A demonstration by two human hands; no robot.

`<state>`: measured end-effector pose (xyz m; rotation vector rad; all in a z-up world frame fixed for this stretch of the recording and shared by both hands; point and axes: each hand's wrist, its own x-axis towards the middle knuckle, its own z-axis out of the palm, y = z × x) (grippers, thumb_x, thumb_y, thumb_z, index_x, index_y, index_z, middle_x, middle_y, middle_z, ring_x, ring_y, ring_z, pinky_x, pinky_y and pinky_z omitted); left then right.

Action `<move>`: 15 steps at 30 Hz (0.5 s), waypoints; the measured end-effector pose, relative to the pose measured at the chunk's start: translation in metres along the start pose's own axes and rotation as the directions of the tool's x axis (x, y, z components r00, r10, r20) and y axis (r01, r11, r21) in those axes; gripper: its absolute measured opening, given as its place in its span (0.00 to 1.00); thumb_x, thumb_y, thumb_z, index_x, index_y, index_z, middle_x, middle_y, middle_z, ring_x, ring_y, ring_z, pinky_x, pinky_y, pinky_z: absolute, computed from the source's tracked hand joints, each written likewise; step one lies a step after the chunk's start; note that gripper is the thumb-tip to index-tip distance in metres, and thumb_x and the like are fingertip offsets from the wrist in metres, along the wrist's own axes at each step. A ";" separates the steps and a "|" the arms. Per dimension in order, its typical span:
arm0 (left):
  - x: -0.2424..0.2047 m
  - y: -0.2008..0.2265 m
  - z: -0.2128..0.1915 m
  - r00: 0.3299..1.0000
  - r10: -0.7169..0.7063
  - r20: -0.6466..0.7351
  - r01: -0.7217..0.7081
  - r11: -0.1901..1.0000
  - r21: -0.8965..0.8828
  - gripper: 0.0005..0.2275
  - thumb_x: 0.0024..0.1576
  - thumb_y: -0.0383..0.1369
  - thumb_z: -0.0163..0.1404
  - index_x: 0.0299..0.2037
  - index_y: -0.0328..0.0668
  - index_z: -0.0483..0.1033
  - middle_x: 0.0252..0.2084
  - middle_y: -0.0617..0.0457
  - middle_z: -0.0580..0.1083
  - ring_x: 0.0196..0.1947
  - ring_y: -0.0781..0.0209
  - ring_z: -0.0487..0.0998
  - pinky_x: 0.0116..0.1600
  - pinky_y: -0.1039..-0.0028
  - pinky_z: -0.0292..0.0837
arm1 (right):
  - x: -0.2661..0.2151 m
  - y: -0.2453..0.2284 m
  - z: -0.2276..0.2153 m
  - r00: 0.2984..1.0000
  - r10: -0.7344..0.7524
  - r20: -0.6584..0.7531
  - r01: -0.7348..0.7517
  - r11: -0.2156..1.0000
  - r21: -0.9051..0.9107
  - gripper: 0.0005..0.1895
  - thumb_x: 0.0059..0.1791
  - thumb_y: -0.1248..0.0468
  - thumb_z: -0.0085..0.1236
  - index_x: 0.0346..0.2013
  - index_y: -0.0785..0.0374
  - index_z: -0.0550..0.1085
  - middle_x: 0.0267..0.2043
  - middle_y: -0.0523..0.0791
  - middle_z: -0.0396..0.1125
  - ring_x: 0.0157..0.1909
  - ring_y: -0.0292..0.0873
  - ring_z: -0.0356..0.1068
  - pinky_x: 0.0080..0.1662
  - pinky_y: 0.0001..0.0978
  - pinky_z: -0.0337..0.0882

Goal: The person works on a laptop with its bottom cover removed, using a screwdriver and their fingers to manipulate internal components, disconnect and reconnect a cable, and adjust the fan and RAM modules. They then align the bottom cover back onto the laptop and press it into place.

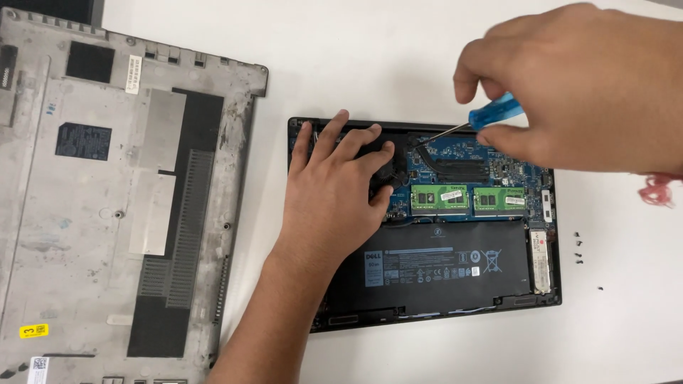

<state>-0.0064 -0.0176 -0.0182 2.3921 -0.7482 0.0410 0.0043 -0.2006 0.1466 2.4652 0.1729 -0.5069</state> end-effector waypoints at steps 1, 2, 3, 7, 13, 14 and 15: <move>-0.001 0.000 0.000 1.000 -0.005 0.005 0.005 1.000 0.003 0.19 0.49 0.39 0.62 0.52 0.57 0.80 0.62 0.59 0.71 0.71 0.53 0.58 0.74 0.46 0.44 | 0.002 0.004 0.004 0.952 -0.203 -0.230 0.220 0.974 0.052 0.21 0.39 0.51 0.66 0.44 0.52 0.79 0.38 0.39 0.76 0.39 0.39 0.78 0.40 0.32 0.78; -0.001 -0.001 0.001 1.000 -0.009 0.005 0.009 1.000 0.003 0.19 0.49 0.39 0.62 0.52 0.57 0.80 0.62 0.59 0.71 0.71 0.53 0.58 0.74 0.46 0.44 | 0.000 -0.002 -0.002 0.951 -0.206 -0.229 0.223 0.973 0.051 0.21 0.39 0.51 0.66 0.44 0.52 0.79 0.38 0.39 0.76 0.39 0.39 0.78 0.40 0.32 0.78; -0.001 -0.001 0.001 1.000 0.003 -0.004 -0.003 1.000 0.003 0.18 0.48 0.39 0.62 0.51 0.56 0.81 0.62 0.58 0.71 0.70 0.53 0.58 0.73 0.46 0.44 | -0.002 -0.007 -0.008 0.985 -0.170 -0.001 0.170 0.982 -0.084 0.14 0.45 0.53 0.62 0.45 0.46 0.78 0.45 0.34 0.72 0.41 0.33 0.77 0.42 0.26 0.77; -0.001 -0.001 0.002 1.000 0.009 -0.022 -0.010 1.000 -0.006 0.18 0.48 0.38 0.62 0.50 0.56 0.81 0.62 0.58 0.71 0.70 0.52 0.59 0.73 0.45 0.44 | -0.003 0.027 0.036 0.856 -0.478 -0.196 0.438 0.873 -0.214 0.15 0.40 0.58 0.63 0.41 0.44 0.80 0.47 0.28 0.73 0.42 0.29 0.76 0.38 0.24 0.77; -0.001 -0.001 0.001 1.000 0.014 -0.021 -0.015 1.000 -0.008 0.18 0.48 0.39 0.62 0.51 0.55 0.81 0.61 0.57 0.71 0.70 0.51 0.59 0.73 0.45 0.44 | 0.003 0.036 0.036 0.442 -0.796 -0.413 0.678 0.598 -0.426 0.18 0.41 0.57 0.58 0.44 0.52 0.81 0.38 0.34 0.74 0.38 0.33 0.76 0.32 0.24 0.74; -0.001 -0.001 0.002 1.000 0.014 -0.020 -0.015 1.000 -0.009 0.18 0.48 0.39 0.62 0.51 0.55 0.81 0.61 0.57 0.71 0.70 0.51 0.59 0.73 0.45 0.44 | 0.001 0.024 0.028 0.443 -0.796 -0.413 0.679 0.599 -0.425 0.18 0.41 0.57 0.58 0.44 0.52 0.81 0.38 0.34 0.74 0.38 0.33 0.76 0.32 0.24 0.74; -0.001 -0.001 0.002 1.000 0.009 -0.019 -0.009 1.000 -0.007 0.18 0.48 0.39 0.62 0.51 0.56 0.81 0.62 0.58 0.71 0.70 0.52 0.59 0.73 0.45 0.44 | -0.001 0.012 0.021 0.722 -0.642 -0.260 0.509 0.746 -0.428 0.18 0.47 0.49 0.51 0.47 0.46 0.80 0.37 0.30 0.73 0.34 0.30 0.75 0.31 0.22 0.73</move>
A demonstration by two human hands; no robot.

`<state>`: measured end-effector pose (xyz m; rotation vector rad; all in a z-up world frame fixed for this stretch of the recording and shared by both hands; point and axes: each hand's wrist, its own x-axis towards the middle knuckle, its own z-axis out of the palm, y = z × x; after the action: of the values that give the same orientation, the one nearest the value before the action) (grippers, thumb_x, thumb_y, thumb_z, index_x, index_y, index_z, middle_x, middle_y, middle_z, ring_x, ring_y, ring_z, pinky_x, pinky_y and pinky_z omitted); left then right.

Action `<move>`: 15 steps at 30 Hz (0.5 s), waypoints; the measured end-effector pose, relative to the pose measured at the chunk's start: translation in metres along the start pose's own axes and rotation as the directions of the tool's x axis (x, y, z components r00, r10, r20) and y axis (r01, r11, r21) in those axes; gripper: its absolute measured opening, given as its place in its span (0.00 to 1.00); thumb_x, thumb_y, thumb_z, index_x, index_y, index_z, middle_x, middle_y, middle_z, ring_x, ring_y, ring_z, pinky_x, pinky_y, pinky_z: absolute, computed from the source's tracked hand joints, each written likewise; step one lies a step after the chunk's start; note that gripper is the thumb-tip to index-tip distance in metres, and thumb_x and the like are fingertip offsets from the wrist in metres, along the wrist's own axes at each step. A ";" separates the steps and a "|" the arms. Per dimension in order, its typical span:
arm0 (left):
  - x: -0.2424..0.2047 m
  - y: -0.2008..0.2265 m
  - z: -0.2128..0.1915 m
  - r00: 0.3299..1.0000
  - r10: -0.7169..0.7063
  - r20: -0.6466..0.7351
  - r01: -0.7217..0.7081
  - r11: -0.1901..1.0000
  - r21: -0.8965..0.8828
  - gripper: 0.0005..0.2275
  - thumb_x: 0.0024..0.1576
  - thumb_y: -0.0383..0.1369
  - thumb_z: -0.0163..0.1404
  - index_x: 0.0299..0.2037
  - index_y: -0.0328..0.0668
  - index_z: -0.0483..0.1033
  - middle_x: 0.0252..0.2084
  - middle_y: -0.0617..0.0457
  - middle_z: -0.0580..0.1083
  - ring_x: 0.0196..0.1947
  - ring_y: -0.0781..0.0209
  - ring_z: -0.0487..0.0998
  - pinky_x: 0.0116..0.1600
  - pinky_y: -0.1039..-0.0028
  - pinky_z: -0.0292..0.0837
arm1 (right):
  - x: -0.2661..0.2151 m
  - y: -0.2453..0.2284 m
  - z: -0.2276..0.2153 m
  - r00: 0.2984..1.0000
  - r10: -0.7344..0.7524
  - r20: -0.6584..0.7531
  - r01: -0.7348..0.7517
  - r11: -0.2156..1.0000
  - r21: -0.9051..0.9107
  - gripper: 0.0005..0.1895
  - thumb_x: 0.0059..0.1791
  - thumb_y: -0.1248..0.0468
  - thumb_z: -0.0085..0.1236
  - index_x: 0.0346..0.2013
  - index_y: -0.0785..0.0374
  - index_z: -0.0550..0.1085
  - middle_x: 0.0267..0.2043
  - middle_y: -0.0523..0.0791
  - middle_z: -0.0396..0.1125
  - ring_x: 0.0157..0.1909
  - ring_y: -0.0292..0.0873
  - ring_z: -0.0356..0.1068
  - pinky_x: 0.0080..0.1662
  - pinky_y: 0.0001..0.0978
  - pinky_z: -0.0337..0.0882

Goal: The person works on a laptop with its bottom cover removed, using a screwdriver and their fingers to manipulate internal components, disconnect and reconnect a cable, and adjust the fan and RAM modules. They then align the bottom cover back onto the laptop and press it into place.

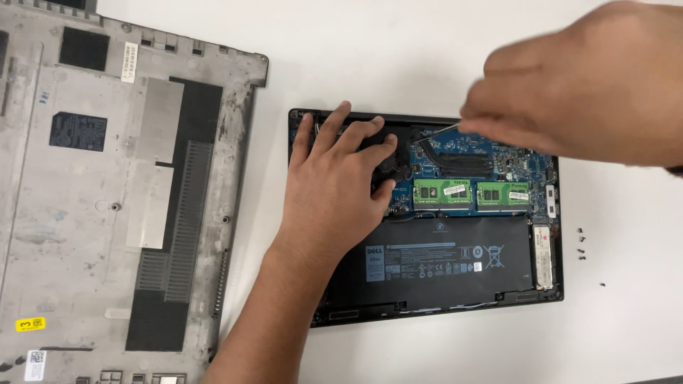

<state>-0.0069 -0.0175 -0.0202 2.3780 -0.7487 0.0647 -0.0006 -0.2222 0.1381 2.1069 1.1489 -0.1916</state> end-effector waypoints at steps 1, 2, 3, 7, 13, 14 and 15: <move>0.000 0.000 0.000 1.000 -0.006 0.000 0.006 1.000 0.002 0.18 0.48 0.38 0.62 0.51 0.56 0.81 0.62 0.58 0.71 0.70 0.52 0.59 0.74 0.45 0.44 | 0.008 -0.007 -0.010 0.938 0.224 0.265 -0.199 0.973 -0.116 0.20 0.52 0.41 0.44 0.48 0.41 0.79 0.36 0.27 0.73 0.30 0.27 0.74 0.29 0.20 0.72; 0.000 0.000 0.000 1.000 -0.004 -0.001 0.004 1.000 0.004 0.18 0.48 0.38 0.62 0.51 0.56 0.81 0.62 0.58 0.71 0.70 0.52 0.59 0.74 0.45 0.44 | 0.010 -0.007 -0.011 0.938 0.226 0.263 -0.202 0.972 -0.117 0.20 0.52 0.41 0.44 0.48 0.41 0.79 0.36 0.27 0.73 0.30 0.27 0.74 0.29 0.20 0.72; 0.001 0.000 0.000 1.000 -0.004 0.005 0.004 1.000 0.002 0.19 0.48 0.39 0.62 0.51 0.56 0.81 0.62 0.58 0.71 0.70 0.52 0.59 0.74 0.46 0.44 | 0.011 -0.007 -0.012 0.843 0.448 0.297 -0.460 0.887 -0.035 0.17 0.55 0.42 0.47 0.47 0.42 0.80 0.32 0.30 0.75 0.24 0.29 0.73 0.27 0.21 0.70; 0.000 -0.001 0.001 1.000 0.002 0.008 -0.002 1.000 0.003 0.19 0.48 0.39 0.62 0.52 0.56 0.80 0.62 0.58 0.71 0.70 0.52 0.58 0.74 0.46 0.43 | 0.013 -0.004 -0.007 0.593 0.634 0.497 -0.773 0.622 0.129 0.14 0.58 0.48 0.52 0.46 0.52 0.79 0.26 0.42 0.76 0.18 0.37 0.70 0.24 0.26 0.70; 0.000 -0.002 0.001 1.000 0.017 0.000 -0.017 1.000 0.013 0.19 0.49 0.39 0.62 0.52 0.56 0.80 0.63 0.58 0.70 0.70 0.52 0.58 0.74 0.46 0.43 | -0.009 -0.008 0.002 0.836 0.397 0.379 -0.460 0.883 0.091 0.19 0.44 0.57 0.63 0.49 0.39 0.76 0.43 0.30 0.74 0.29 0.27 0.73 0.32 0.20 0.74; 0.000 -0.002 0.001 1.000 0.017 0.001 -0.017 1.000 0.014 0.19 0.49 0.39 0.62 0.52 0.56 0.80 0.63 0.58 0.70 0.70 0.52 0.58 0.74 0.46 0.43 | -0.006 -0.008 -0.003 0.836 0.397 0.379 -0.461 0.882 0.093 0.19 0.44 0.57 0.63 0.49 0.39 0.76 0.43 0.30 0.74 0.29 0.27 0.73 0.32 0.20 0.74; 0.000 -0.002 0.002 1.000 0.014 0.001 -0.014 1.000 0.011 0.19 0.49 0.39 0.62 0.52 0.56 0.80 0.63 0.58 0.71 0.70 0.52 0.58 0.74 0.46 0.42 | -0.003 -0.008 -0.007 0.781 0.381 0.495 -0.462 0.886 0.047 0.14 0.48 0.58 0.59 0.48 0.37 0.76 0.49 0.25 0.70 0.30 0.24 0.74 0.34 0.18 0.75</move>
<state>-0.0062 -0.0169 -0.0231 2.3833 -0.7674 0.0745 -0.0104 -0.2166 0.1406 2.2300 0.3605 -0.5713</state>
